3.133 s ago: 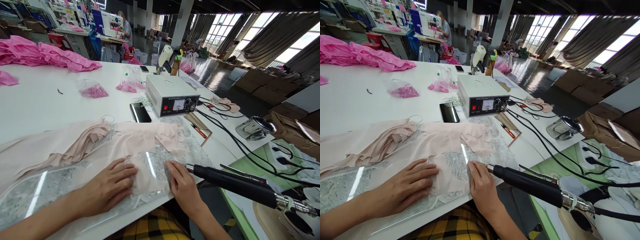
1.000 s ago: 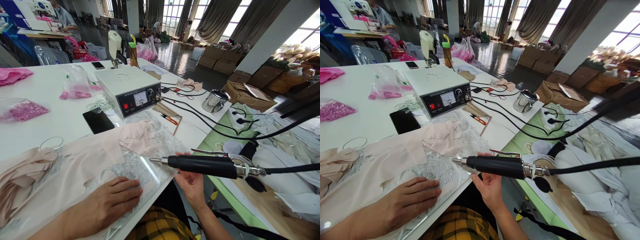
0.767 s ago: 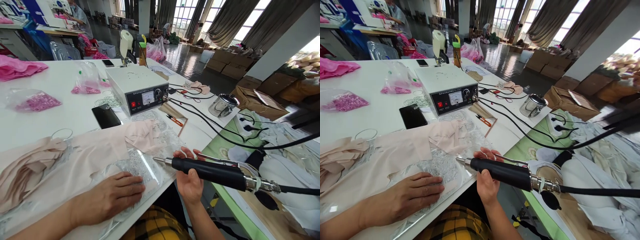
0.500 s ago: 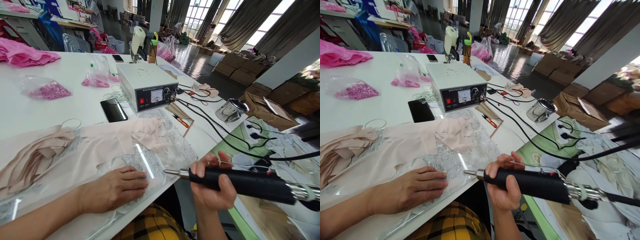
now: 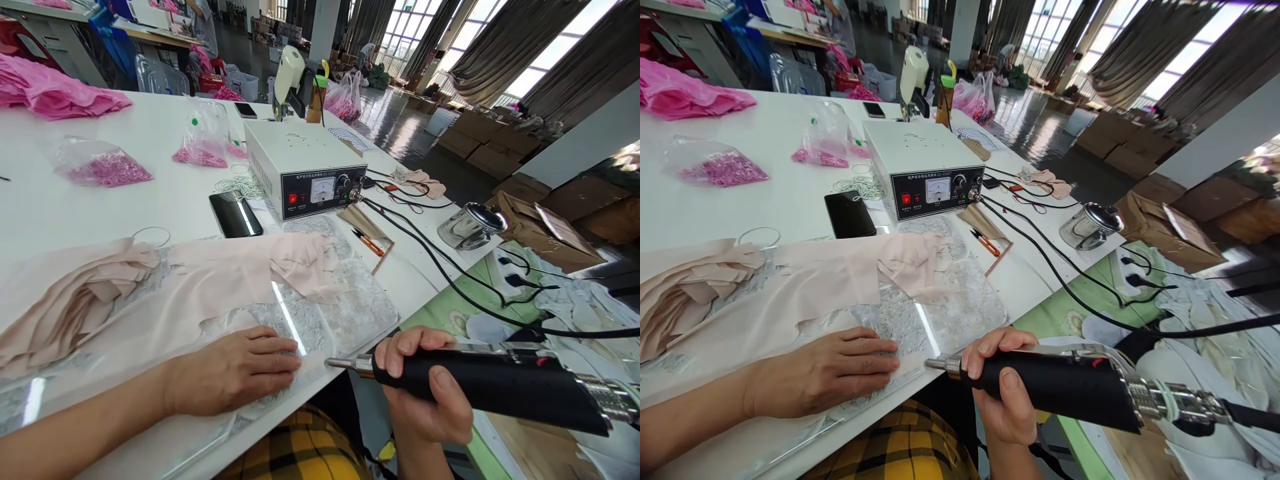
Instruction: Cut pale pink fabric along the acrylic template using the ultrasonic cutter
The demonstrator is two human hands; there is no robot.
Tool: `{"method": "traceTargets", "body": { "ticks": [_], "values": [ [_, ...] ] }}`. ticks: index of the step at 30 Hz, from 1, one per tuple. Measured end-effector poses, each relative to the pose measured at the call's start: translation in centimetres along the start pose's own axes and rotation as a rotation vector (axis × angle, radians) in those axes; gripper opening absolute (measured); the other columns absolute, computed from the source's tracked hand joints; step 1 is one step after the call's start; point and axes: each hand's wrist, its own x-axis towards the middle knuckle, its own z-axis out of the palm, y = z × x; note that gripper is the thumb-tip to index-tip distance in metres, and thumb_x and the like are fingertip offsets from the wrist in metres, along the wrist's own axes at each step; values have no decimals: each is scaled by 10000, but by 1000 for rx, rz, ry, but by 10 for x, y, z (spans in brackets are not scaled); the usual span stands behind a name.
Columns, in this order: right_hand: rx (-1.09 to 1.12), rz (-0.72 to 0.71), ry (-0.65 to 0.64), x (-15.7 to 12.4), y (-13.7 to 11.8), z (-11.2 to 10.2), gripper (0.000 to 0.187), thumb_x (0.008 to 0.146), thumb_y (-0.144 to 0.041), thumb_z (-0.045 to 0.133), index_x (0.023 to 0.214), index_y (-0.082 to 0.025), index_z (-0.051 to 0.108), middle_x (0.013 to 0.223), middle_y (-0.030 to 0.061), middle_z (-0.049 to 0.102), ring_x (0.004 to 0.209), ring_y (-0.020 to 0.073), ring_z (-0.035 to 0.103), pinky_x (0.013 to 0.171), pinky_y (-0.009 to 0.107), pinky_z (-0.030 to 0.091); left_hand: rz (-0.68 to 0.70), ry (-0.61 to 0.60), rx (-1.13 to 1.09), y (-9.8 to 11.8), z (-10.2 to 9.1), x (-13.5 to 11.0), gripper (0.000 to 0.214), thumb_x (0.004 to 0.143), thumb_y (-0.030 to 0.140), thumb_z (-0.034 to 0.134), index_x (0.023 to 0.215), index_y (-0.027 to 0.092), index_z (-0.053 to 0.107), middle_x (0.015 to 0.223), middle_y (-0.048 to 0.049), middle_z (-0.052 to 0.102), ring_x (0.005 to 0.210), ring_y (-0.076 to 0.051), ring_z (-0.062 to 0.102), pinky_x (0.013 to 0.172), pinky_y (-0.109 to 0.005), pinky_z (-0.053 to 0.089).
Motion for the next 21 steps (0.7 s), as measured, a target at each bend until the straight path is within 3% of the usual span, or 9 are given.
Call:
{"method": "traceTargets", "body": {
  "ticks": [10,21],
  "values": [
    [-1,31,-12,-1,0,0,117,748,-319,669,830,-235,665,689,-33,589,430,108,520,430,291,486,2,28,-3,-1,1,1,333,1090,153,389,1114,117,718,1250,-83,724,1244,-225,625,1089,-336,411],
    [-2,6,-102,-1,-1,-1,75,795,-269,662,848,-223,636,707,-34,602,464,102,548,476,276,510,2,21,-17,0,1,1,333,1080,134,385,1112,104,716,1204,-118,736,1233,-237,631,1051,-351,457]
  ]
}}
